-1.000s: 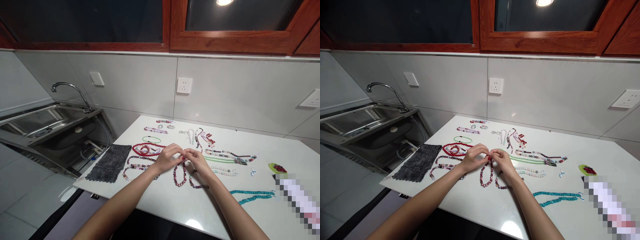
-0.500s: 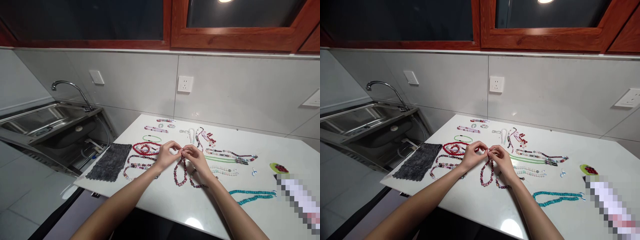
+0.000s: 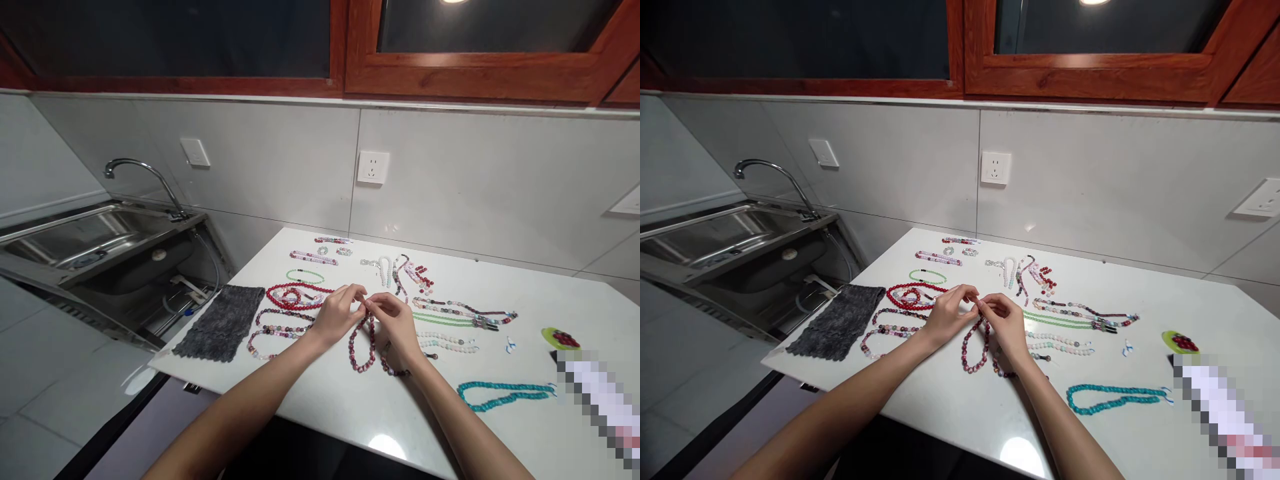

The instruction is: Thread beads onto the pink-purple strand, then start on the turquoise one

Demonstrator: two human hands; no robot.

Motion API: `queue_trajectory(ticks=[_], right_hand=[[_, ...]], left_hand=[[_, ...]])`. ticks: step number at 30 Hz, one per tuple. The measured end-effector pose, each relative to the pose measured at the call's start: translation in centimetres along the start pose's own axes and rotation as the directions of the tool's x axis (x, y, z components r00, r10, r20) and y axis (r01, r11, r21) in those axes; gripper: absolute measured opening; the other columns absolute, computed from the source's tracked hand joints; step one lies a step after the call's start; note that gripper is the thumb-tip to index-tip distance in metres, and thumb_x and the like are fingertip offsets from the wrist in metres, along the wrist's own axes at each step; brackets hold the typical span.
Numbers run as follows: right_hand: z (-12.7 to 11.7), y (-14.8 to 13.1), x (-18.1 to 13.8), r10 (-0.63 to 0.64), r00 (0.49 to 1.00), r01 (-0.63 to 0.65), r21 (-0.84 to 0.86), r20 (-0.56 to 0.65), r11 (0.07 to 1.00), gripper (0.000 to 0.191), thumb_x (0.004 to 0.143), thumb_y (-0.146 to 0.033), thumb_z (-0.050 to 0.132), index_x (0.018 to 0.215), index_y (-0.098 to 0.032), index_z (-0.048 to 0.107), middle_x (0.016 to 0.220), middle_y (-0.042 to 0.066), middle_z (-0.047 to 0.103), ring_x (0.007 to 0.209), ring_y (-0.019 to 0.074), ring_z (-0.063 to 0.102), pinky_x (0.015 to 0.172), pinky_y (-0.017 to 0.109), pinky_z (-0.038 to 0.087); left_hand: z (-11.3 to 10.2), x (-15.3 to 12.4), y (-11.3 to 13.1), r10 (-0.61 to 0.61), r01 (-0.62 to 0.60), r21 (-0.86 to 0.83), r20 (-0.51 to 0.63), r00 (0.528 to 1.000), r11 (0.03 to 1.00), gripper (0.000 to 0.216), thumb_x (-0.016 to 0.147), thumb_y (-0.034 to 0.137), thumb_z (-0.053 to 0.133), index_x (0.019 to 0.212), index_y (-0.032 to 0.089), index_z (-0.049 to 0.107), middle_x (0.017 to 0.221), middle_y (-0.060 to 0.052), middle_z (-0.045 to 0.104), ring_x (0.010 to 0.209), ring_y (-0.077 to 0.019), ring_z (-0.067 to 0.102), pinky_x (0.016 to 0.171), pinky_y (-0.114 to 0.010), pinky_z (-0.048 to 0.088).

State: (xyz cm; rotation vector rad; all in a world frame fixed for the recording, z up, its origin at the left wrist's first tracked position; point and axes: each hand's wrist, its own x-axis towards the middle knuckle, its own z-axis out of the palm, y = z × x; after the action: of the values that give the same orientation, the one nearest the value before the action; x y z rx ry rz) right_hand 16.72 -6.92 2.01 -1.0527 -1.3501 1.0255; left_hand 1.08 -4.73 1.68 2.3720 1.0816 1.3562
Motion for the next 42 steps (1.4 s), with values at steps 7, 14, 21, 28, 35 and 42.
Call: queue_trajectory(ticks=[7, 14, 21, 28, 35, 42], right_hand=[[-0.1, -0.5, -0.2, -0.044, 0.998, 0.043, -0.037, -0.039, 0.998, 0.019, 0.082, -0.039, 0.065, 0.081, -0.02, 0.068, 0.089, 0.006, 0.069, 0.087, 0.0214, 0.063, 0.079, 0.033, 0.048], [0.2, -0.7, -0.7, -0.075, 0.993, 0.069, -0.075, -0.086, 0.995, 0.015, 0.081, -0.035, 0.066, 0.08, -0.02, 0.069, 0.088, 0.006, 0.069, 0.085, 0.0213, 0.063, 0.078, 0.034, 0.049], [0.2, -0.7, -0.6, 0.033, 0.99, -0.034, -0.002, -0.14, 0.999, 0.018, 0.076, -0.038, 0.07, 0.077, -0.019, 0.071, 0.084, 0.006, 0.072, 0.081, 0.0214, 0.065, 0.075, 0.033, 0.05], [0.2, 0.7, -0.5, 0.229, 0.962, -0.186, 0.262, -0.145, 0.947, 0.026, 0.068, -0.041, 0.077, 0.079, -0.019, 0.07, 0.085, 0.007, 0.072, 0.083, 0.0236, 0.066, 0.073, 0.034, 0.053], [-0.2, 1.7, -0.3, 0.285, 0.948, -0.22, 0.354, -0.144, 0.909, 0.023, 0.068, -0.038, 0.076, 0.077, -0.019, 0.07, 0.088, 0.006, 0.071, 0.089, 0.0229, 0.065, 0.085, 0.035, 0.053], [-0.4, 1.9, 0.0, 0.335, 0.935, -0.253, 0.444, -0.115, 0.859, 0.022, 0.067, -0.035, 0.078, 0.078, -0.017, 0.07, 0.091, 0.007, 0.071, 0.093, 0.0243, 0.066, 0.092, 0.037, 0.051]], left_hand=[[0.4, -0.4, 0.0, 0.154, -0.143, 0.161, -0.055, 0.987, 0.976, 0.012, 0.087, 0.012, 0.05, 0.098, 0.018, 0.05, 0.088, -0.005, 0.062, 0.081, -0.016, 0.059, 0.071, -0.028, 0.048], [0.8, -0.9, -0.6, 0.235, -0.219, 0.227, -0.049, 0.971, 0.949, 0.009, 0.087, 0.009, 0.048, 0.091, 0.017, 0.047, 0.081, -0.004, 0.058, 0.075, -0.0155, 0.054, 0.066, -0.028, 0.047], [1.4, -1.1, -1.2, 0.284, -0.264, 0.267, -0.039, 0.958, 0.927, 0.01, 0.089, 0.009, 0.046, 0.086, 0.018, 0.046, 0.076, -0.003, 0.056, 0.073, -0.0155, 0.054, 0.065, -0.028, 0.046], [1.5, -0.9, -1.0, 0.188, -0.179, 0.21, -0.025, 0.982, 0.961, 0.005, 0.092, 0.016, 0.045, 0.09, 0.018, 0.049, 0.082, -0.005, 0.06, 0.078, -0.0155, 0.058, 0.07, -0.028, 0.048], [1.7, -1.0, -0.9, 0.037, -0.036, 0.032, -0.036, 0.999, 0.999, 0.007, 0.092, 0.023, 0.05, 0.095, 0.018, 0.053, 0.087, -0.004, 0.064, 0.083, -0.0158, 0.063, 0.074, -0.028, 0.051], [1.6, -0.4, -0.6, -0.192, 0.184, -0.228, -0.017, 0.981, 0.956, 0.008, 0.089, 0.024, 0.056, 0.096, 0.02, 0.055, 0.092, -0.002, 0.068, 0.088, -0.0155, 0.067, 0.079, -0.028, 0.052]])
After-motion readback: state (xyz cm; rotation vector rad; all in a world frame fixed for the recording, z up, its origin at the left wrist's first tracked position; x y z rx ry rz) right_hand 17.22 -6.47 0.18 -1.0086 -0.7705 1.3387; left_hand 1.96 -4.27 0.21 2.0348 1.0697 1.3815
